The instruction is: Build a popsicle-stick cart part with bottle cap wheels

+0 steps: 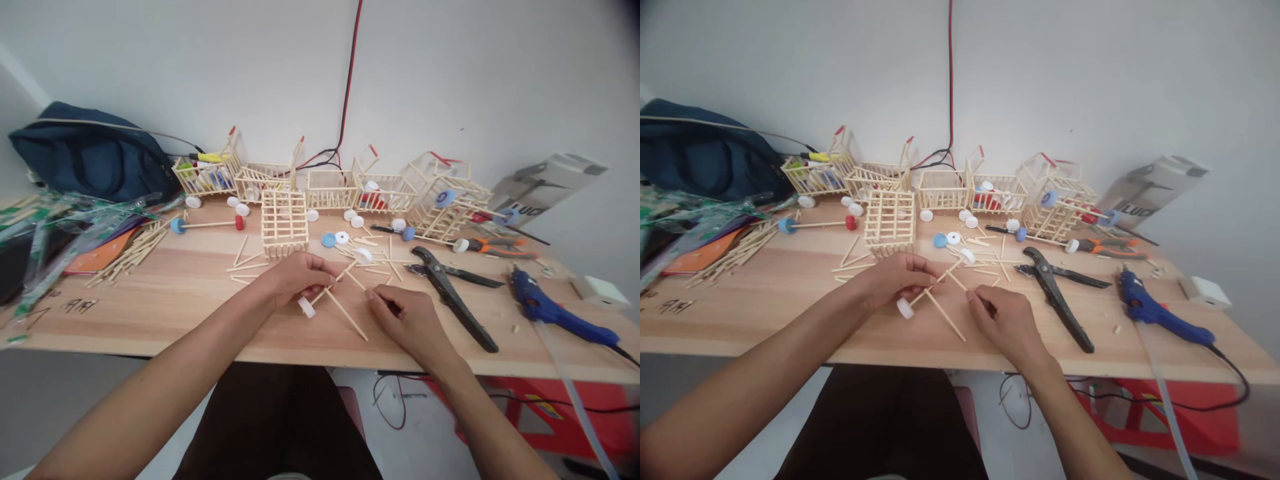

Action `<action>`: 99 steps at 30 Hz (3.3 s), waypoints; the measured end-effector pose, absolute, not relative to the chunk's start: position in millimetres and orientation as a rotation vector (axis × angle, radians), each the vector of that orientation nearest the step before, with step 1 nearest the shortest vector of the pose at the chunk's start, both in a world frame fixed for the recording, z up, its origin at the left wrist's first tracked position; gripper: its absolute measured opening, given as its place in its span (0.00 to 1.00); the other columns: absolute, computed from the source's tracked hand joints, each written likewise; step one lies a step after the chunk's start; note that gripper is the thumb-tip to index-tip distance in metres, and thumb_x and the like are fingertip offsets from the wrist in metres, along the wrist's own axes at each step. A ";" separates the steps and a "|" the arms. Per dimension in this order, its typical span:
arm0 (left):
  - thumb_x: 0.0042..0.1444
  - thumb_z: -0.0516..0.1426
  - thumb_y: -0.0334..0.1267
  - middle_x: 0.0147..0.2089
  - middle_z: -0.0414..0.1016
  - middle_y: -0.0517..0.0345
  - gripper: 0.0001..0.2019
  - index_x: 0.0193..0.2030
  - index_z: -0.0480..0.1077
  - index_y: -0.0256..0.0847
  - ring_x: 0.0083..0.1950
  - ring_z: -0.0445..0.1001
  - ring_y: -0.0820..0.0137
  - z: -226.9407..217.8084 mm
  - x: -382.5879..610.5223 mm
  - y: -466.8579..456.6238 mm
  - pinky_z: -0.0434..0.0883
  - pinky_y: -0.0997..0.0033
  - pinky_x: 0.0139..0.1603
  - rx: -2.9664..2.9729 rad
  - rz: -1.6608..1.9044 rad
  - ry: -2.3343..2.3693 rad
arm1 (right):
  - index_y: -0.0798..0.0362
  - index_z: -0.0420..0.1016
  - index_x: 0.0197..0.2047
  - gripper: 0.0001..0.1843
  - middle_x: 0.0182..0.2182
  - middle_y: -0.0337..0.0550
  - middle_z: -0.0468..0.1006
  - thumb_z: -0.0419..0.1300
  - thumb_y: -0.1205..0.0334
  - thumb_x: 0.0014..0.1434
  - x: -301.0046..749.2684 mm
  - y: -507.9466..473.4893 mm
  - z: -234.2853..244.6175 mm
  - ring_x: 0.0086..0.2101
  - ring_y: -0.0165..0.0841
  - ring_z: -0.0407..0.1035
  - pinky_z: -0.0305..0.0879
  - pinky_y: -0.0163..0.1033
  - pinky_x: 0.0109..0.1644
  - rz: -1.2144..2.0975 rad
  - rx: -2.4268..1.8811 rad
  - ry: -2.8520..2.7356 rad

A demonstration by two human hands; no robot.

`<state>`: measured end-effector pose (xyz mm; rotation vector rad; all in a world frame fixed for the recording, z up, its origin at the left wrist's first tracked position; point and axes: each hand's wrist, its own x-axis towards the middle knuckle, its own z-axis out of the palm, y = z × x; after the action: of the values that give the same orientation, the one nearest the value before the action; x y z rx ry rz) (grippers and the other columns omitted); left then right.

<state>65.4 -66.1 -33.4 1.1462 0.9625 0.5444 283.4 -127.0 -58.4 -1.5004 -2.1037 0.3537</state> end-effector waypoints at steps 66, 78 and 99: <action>0.44 0.59 0.31 0.19 0.66 0.67 0.02 0.27 0.72 0.37 0.18 0.56 0.82 -43.4 63.1 -66.0 0.50 0.79 0.18 1.199 0.567 0.997 | 0.51 0.60 0.25 0.16 0.21 0.37 0.65 0.51 0.60 0.66 270.7 -133.6 -55.3 0.25 0.30 0.60 0.55 0.36 0.31 0.397 -1.557 -2.168; 0.43 0.59 0.32 0.17 0.64 0.67 0.02 0.26 0.72 0.38 0.17 0.56 0.81 -49.4 62.1 -65.3 0.49 0.78 0.17 1.209 0.580 0.973 | 0.52 0.63 0.25 0.16 0.22 0.38 0.67 0.51 0.59 0.66 269.9 -133.8 -57.7 0.26 0.30 0.62 0.55 0.36 0.31 0.358 -1.547 -2.145; 0.42 0.58 0.32 0.17 0.63 0.66 0.03 0.26 0.72 0.37 0.17 0.55 0.79 -50.9 61.3 -67.4 0.49 0.78 0.17 1.226 0.604 0.963 | 0.52 0.64 0.25 0.17 0.21 0.38 0.67 0.50 0.58 0.66 265.5 -135.3 -54.1 0.25 0.30 0.62 0.55 0.35 0.31 0.300 -1.568 -2.159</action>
<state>61.3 -67.4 -50.9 1.2263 0.9635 0.6043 265.5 -135.3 -54.1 -1.5678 -2.1585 0.2995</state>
